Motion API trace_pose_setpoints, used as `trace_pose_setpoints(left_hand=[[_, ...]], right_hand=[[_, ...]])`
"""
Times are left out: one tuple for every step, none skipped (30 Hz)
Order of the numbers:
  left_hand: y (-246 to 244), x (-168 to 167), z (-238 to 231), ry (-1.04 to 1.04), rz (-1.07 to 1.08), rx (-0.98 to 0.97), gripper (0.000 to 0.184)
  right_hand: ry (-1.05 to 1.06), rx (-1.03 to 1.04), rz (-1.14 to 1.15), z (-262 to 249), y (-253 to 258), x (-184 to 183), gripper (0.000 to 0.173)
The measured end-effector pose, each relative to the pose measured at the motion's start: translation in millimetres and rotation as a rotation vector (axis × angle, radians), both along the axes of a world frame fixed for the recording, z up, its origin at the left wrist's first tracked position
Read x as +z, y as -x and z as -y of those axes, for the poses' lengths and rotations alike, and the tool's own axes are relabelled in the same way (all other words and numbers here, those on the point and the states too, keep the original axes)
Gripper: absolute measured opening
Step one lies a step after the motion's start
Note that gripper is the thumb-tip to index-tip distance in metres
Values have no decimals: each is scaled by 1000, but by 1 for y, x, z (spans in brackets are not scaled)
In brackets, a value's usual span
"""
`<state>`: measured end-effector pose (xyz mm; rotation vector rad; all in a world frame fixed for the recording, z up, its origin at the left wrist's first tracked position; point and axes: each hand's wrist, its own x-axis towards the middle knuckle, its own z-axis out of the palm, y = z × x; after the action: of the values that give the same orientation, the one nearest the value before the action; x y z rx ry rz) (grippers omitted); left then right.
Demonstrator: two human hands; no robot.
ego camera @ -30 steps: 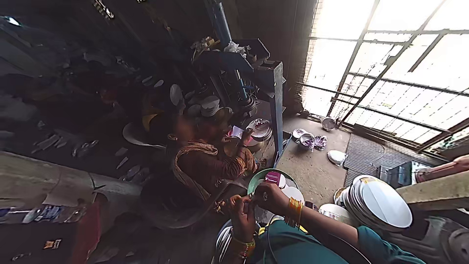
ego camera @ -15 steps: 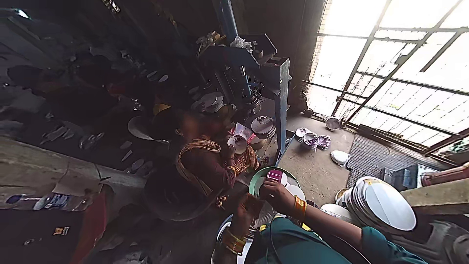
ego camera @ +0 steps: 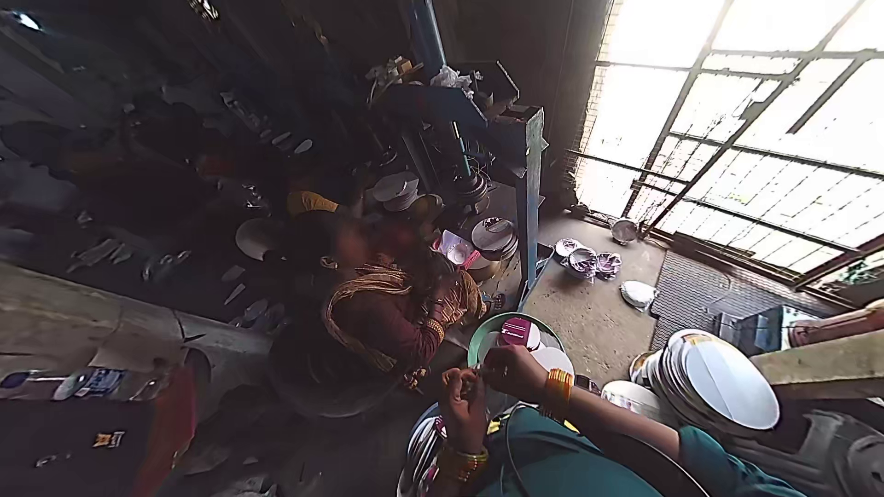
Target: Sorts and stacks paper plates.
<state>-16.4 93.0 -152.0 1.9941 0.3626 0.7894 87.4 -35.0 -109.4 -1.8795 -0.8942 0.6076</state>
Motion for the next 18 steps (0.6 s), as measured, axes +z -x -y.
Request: trace_pose_setpoints(left_hand=[[-1, 6, 2, 128, -55, 24, 19], [-3, 14, 4, 264, -121, 52, 13], [-5, 20, 3, 381, -196, 71, 9], [-6, 26, 2, 463, -271, 69, 7], [-8, 31, -1, 497, -341, 50, 7], [-8, 34, -5, 480, -403, 20, 8], [-7, 37, -9, 412, -455, -17, 9], [-7, 39, -11, 305, -485, -53, 11], [-5, 36, -13, 166, -468, -81, 14], [-4, 31, -13, 4, -389, -87, 17], [-4, 24, -12, -178, -275, -58, 19], [-4, 16, -10, -336, -167, -17, 20], [-4, 10, -11, -450, -88, 6, 20], [-4, 6, -11, -501, -50, 15, 21], [-3, 5, -12, -511, -46, 9, 21], [-2, 7, -12, -488, -68, -9, 21], [-1, 11, -13, -414, -118, -43, 19], [1, 18, -15, -270, -196, -104, 18]], right_hand=[[-58, -62, 148, -3, 8, -3, 17], [-148, -126, 349, -7, 15, -12, 11], [-244, -182, 552, -11, 16, -24, 8], [-313, -188, 660, -13, 14, -31, 8], [-348, -141, 658, -11, 11, -31, 10], [-359, -95, 664, -10, 7, -32, 9], [-367, -68, 670, -10, 4, -36, 8], [-370, -61, 642, -10, 2, -38, 7], [-356, -66, 562, -9, 2, -37, 6], [-325, -71, 443, -7, 2, -33, 7], [-276, -72, 321, -7, 1, -26, 11], [-199, -60, 221, -7, 0, -19, 15], [-106, -23, 126, -7, -2, -12, 17], [-39, 18, 63, -7, -5, -8, 19], [-6, 47, 46, -7, -7, -6, 20], [11, 75, 55, -7, -9, -4, 20], [3, 91, 92, -7, -9, -5, 19], [-34, 95, 144, -6, -9, -8, 18]])
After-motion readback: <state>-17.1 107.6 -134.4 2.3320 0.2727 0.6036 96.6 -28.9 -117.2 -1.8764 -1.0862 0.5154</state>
